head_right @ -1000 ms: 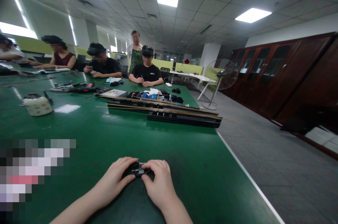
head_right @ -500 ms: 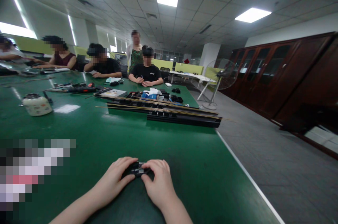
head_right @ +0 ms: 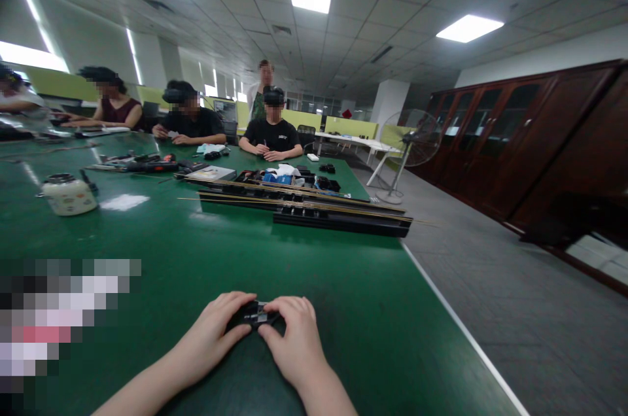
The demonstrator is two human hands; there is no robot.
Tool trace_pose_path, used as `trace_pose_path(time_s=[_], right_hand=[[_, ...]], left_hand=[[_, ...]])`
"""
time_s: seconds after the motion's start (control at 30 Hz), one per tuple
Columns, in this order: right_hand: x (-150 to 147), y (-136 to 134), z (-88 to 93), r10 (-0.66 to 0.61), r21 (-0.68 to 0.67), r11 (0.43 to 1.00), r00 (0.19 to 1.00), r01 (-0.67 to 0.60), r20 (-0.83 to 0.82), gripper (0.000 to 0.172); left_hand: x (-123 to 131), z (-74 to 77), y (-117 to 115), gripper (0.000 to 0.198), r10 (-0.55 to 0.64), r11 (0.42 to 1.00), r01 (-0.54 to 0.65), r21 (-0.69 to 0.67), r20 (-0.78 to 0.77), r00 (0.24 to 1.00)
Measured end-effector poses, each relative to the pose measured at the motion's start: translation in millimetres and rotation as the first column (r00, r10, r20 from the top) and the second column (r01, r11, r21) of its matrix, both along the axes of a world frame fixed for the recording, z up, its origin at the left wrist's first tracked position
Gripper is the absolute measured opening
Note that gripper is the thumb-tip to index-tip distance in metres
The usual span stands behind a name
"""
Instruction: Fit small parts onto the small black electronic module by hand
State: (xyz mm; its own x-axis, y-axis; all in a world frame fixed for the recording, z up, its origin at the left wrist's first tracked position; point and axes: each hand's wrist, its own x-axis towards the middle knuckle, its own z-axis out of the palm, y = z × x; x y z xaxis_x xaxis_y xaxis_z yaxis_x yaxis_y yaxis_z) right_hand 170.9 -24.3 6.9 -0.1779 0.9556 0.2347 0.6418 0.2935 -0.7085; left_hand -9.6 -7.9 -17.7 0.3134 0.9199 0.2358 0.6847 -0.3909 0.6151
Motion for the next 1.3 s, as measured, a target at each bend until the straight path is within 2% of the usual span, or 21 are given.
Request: trace_pose_path(time_s=[0.47, 0.8, 1.3], right_hand=[[-0.6, 1.6, -2.7, 0.003, 0.035, 0.999, 1.000, -0.003, 0.009, 0.019], [-1.1, 2.3, -2.0, 0.002, 0.036, 0.999, 1.000, -0.002, 0.016, 0.017], [-0.3, 1.9, -3.4, 0.007, 0.036, 0.999, 1.000, -0.008, 0.020, 0.017]], left_hand=[[0.3, -3.3, 1.3, 0.036, -0.007, 0.999, 0.006, 0.050, 0.009, 1.000], [0.9, -2.8, 1.8, 0.042, 0.023, 1.000, -0.023, 0.015, 0.019, 1.000], [1.1, -2.5, 2.0, 0.033, 0.003, 1.000, -0.003, 0.022, -0.009, 1.000]])
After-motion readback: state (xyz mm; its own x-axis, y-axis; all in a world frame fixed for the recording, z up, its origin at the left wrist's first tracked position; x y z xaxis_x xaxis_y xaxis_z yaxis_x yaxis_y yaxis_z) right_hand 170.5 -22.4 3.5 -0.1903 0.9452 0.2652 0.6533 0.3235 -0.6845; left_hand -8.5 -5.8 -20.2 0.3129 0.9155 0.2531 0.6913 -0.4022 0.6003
